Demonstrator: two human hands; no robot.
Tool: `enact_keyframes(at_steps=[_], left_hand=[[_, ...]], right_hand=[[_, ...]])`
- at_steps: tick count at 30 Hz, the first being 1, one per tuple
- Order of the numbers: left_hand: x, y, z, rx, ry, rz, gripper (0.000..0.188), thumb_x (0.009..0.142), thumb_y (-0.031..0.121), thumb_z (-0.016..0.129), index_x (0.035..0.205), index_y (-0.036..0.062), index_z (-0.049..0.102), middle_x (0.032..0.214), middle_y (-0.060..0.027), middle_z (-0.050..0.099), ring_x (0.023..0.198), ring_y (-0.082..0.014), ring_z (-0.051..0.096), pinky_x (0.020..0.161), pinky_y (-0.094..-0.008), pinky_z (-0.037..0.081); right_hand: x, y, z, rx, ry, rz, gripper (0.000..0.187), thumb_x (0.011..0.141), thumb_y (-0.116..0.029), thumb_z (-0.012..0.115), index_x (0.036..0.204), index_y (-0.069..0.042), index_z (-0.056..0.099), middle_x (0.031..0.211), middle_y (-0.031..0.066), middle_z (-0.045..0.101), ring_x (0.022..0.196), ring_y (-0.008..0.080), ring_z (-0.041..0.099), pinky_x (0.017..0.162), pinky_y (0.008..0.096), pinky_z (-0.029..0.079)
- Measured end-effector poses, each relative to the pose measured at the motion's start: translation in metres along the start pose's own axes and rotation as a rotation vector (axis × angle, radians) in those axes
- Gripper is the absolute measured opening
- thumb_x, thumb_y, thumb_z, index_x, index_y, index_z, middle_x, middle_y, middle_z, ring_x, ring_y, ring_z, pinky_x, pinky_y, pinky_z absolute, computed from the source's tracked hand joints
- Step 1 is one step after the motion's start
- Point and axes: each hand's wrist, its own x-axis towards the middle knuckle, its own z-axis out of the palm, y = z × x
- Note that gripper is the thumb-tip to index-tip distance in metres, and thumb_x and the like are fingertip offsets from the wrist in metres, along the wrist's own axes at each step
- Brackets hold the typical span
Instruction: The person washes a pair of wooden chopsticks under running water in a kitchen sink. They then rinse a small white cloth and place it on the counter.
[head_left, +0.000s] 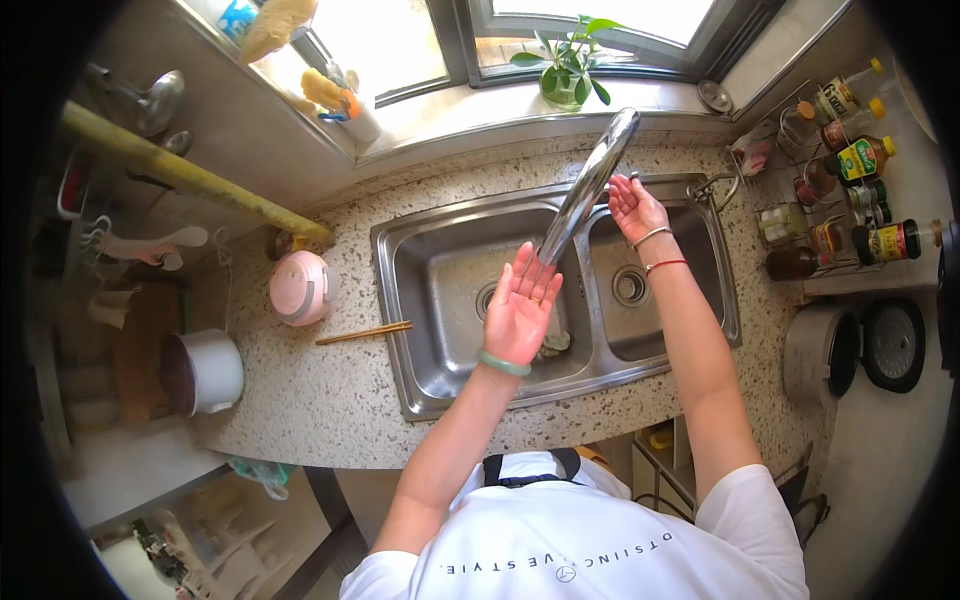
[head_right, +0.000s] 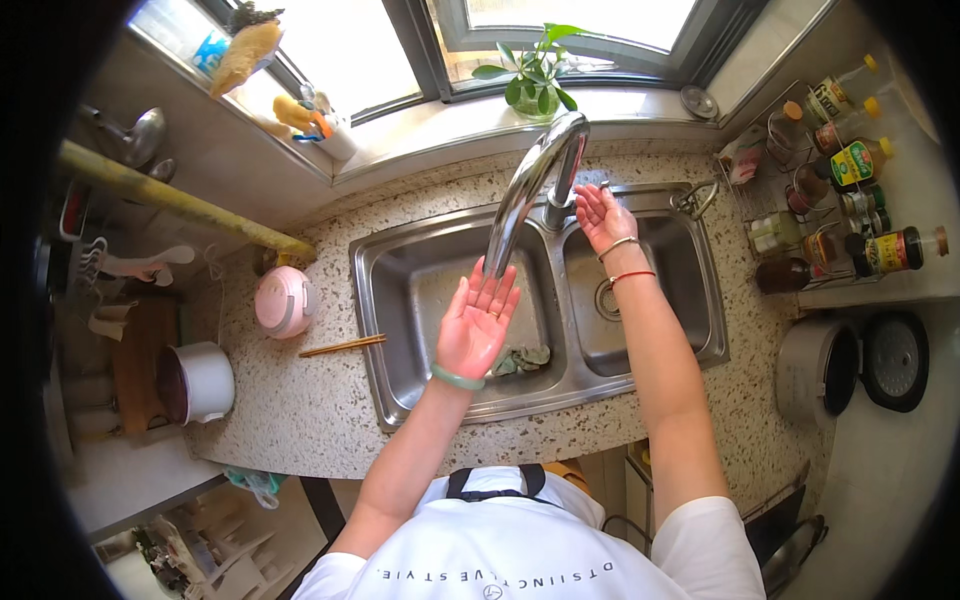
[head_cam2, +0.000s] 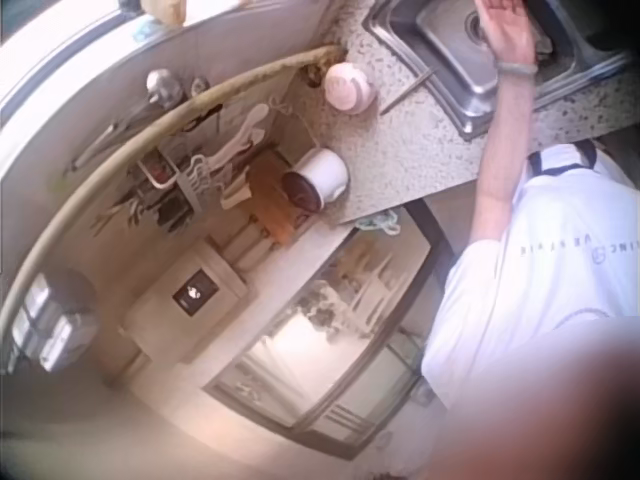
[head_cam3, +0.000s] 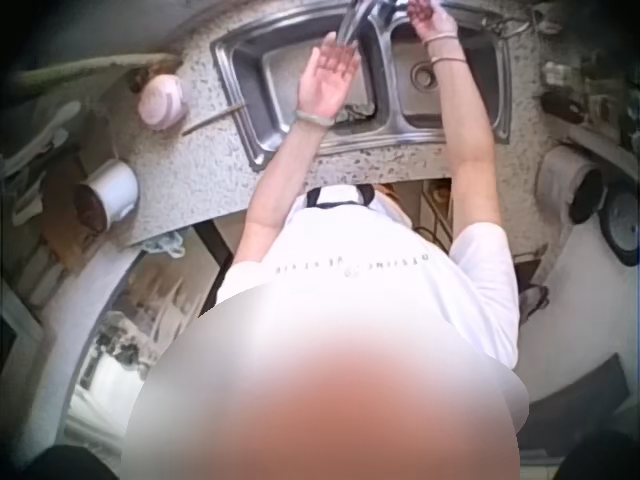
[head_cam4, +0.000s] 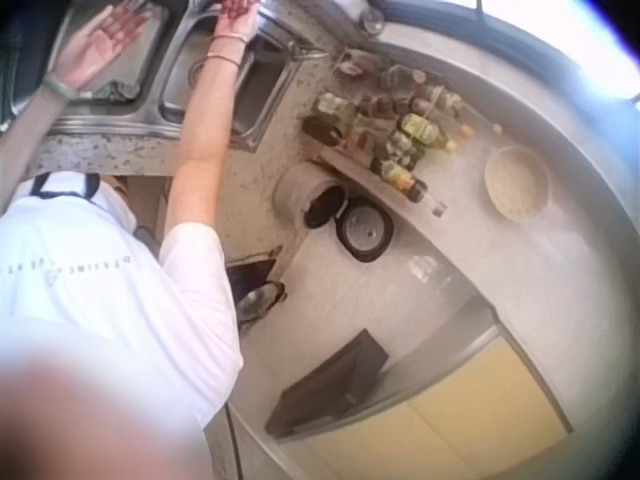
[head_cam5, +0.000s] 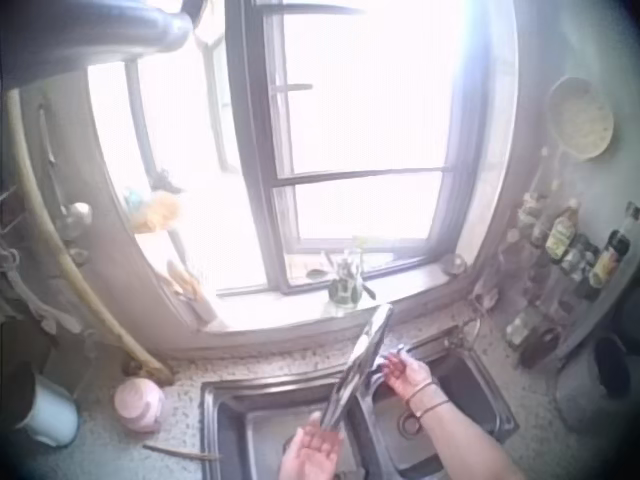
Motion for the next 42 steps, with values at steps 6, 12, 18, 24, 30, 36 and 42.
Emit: enact_keyframes(at_steps=[6, 12, 18, 24, 30, 36, 42], left_hand=[[0.022, 0.001, -0.013, 0.005, 0.014, -0.048, 0.038, 0.101, 0.029, 0.035, 0.13, 0.0073, 0.048, 0.13, -0.0109, 0.053, 0.123, -0.0241, 0.048, 0.108, -0.0409, 0.036], [0.03, 0.005, -0.022, -0.041, 0.037, -0.073, 0.038, 0.101, 0.028, 0.037, 0.13, 0.0062, 0.048, 0.129, -0.0118, 0.054, 0.117, -0.0232, 0.053, 0.107, -0.0404, 0.037], [0.031, 0.0, -0.022, -0.047, -0.004, -0.113, 0.039, 0.101, 0.028, 0.036, 0.131, 0.0052, 0.047, 0.128, -0.0119, 0.054, 0.116, -0.0235, 0.053, 0.107, -0.0399, 0.038], [0.027, 0.003, -0.023, 0.186, -0.003, 0.062, 0.044, 0.102, 0.026, 0.034, 0.141, 0.0049, 0.035, 0.143, -0.0096, 0.038, 0.13, -0.0204, 0.038, 0.111, -0.0352, 0.029], [-0.003, -0.017, -0.031, 1.005, 0.008, 0.171, 0.053, 0.101, 0.031, 0.033, 0.148, 0.0064, 0.022, 0.155, -0.0061, 0.017, 0.142, -0.0189, 0.014, 0.115, -0.0309, 0.011], [0.033, 0.013, -0.103, 1.346, 0.15, 0.372, 0.046, 0.1, 0.027, 0.033, 0.144, 0.0106, 0.035, 0.155, -0.0107, 0.015, 0.144, -0.0251, 0.008, 0.116, -0.0361, 0.005], [0.017, -0.012, -0.099, 1.532, -0.084, 0.642, 0.045, 0.101, 0.021, 0.032, 0.143, 0.0054, 0.034, 0.154, -0.0077, 0.02, 0.143, -0.0216, 0.013, 0.116, -0.0344, 0.01]], right_hand=[[-0.007, 0.023, -0.015, 0.042, 0.061, -0.125, 0.029, 0.1, -0.024, 0.041, 0.111, -0.001, 0.056, 0.117, 0.0143, 0.062, 0.101, 0.0243, 0.063, 0.082, 0.0347, 0.053], [-0.015, 0.018, -0.01, -0.021, -0.105, -0.109, 0.03, 0.097, -0.024, 0.048, 0.117, -0.002, 0.056, 0.117, 0.0131, 0.062, 0.106, 0.0242, 0.06, 0.088, 0.0379, 0.051], [0.01, -0.015, -0.013, -0.091, -0.07, -0.293, 0.031, 0.099, -0.021, 0.045, 0.119, 0.001, 0.054, 0.118, 0.0128, 0.061, 0.108, 0.0247, 0.059, 0.089, 0.0364, 0.05], [-0.124, 0.104, 0.064, -0.276, -0.15, -0.149, 0.038, 0.097, -0.022, 0.045, 0.125, 0.003, 0.053, 0.127, 0.0121, 0.055, 0.12, 0.0212, 0.05, 0.106, 0.0342, 0.034], [-0.107, 0.151, 0.066, -0.407, -0.176, 0.053, 0.071, 0.098, -0.056, 0.026, 0.146, -0.005, 0.024, 0.15, 0.0106, 0.027, 0.139, 0.0208, 0.023, 0.113, 0.0336, 0.018], [-0.164, 0.198, 0.079, -0.397, -0.089, 0.165, 0.073, 0.095, -0.06, 0.03, 0.146, -0.007, 0.028, 0.147, 0.0064, 0.033, 0.134, 0.0189, 0.032, 0.109, 0.0296, 0.027], [-0.119, 0.188, 0.061, -0.06, -0.146, 0.173, 0.068, 0.097, -0.054, 0.035, 0.147, -0.01, 0.024, 0.148, 0.006, 0.032, 0.134, 0.0204, 0.034, 0.108, 0.0354, 0.03]])
